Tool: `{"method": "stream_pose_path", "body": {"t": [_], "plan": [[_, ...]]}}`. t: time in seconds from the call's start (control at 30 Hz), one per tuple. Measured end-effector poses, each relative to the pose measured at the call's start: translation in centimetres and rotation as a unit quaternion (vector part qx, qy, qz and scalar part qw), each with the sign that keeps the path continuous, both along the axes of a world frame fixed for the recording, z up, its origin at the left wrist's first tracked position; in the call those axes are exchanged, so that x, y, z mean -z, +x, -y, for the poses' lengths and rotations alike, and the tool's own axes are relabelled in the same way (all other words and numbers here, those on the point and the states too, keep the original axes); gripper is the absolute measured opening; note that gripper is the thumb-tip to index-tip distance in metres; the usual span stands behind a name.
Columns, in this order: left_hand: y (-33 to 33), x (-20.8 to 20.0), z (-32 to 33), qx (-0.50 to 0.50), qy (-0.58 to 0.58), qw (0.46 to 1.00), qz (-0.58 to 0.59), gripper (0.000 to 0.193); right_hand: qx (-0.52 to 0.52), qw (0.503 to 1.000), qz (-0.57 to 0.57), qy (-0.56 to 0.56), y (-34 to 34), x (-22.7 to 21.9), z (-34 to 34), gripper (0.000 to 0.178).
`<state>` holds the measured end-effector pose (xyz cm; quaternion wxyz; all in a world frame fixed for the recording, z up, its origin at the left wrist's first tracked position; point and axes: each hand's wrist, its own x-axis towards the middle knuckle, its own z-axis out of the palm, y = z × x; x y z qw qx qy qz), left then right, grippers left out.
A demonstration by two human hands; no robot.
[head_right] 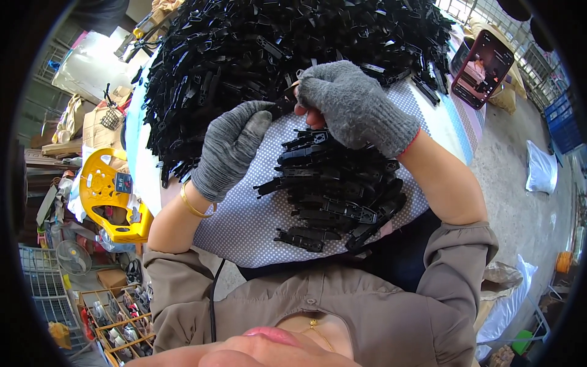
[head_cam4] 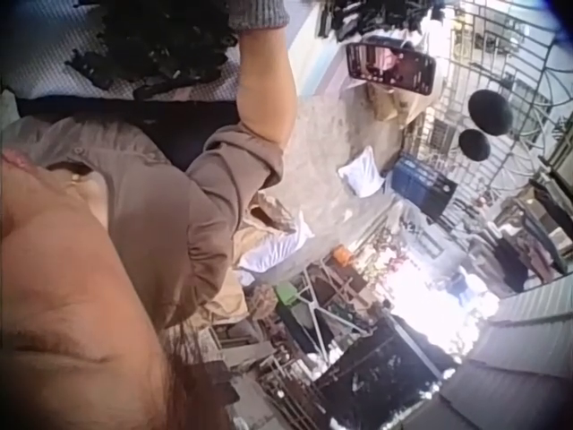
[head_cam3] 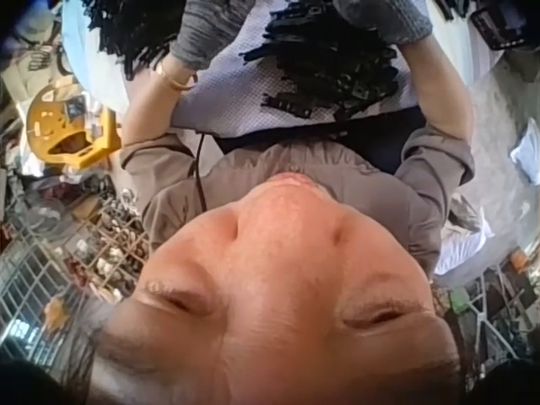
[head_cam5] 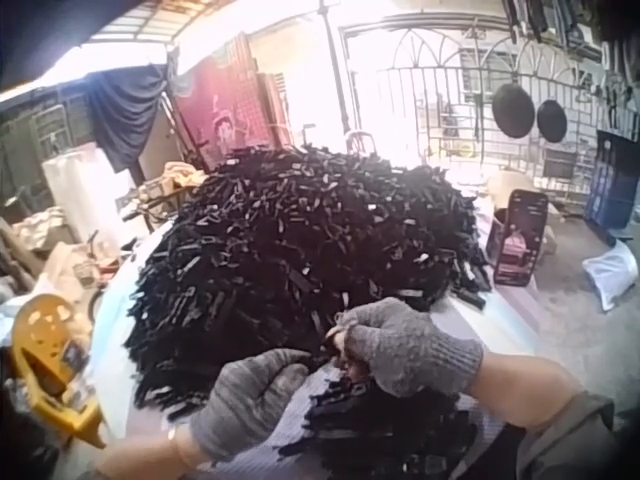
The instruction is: The recorder is sorting and assembling small black plastic components on a white table.
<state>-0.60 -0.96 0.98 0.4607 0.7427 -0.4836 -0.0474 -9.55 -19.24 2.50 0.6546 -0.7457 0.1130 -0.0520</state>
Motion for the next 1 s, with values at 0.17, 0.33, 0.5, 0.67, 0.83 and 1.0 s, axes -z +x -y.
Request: {"method": "stream_pose_path", "body": {"t": [0.17, 0.33, 0.5, 0.67, 0.83, 1.0], "plan": [[0.2, -0.4, -0.3, 0.009, 0.022, 0.987, -0.159, 0.023, -0.015, 1.000, -0.023, 0.003, 0.0, 0.1, 0.2, 0.028], [0.5, 0.0, -0.3, 0.020, 0.013, 0.991, -0.130, 0.026, -0.012, 0.999, -0.036, -0.002, 0.0, 0.0, -0.2, 0.027], [0.7, 0.0, -0.2, 0.018, 0.021, 0.996, -0.086, 0.024, -0.018, 1.000, -0.010, -0.013, -0.1, 0.7, -0.4, 0.025], [1.2, 0.3, -0.4, 0.015, 0.037, 0.998, -0.053, 0.023, -0.053, 0.990, -0.026, -0.125, -0.1, 0.5, -0.5, 0.022], [1.0, -1.0, -0.2, 0.052, 0.073, 0.991, -0.100, 0.022, -0.135, 0.948, 0.214, -0.191, 1.2, 3.9, 2.3, 0.031], [-0.1, 0.3, 1.0, 0.095, 0.067, 0.992, -0.047, 0.023, -0.090, 0.989, 0.066, 0.095, 0.9, 1.1, -1.4, 0.071]]}}
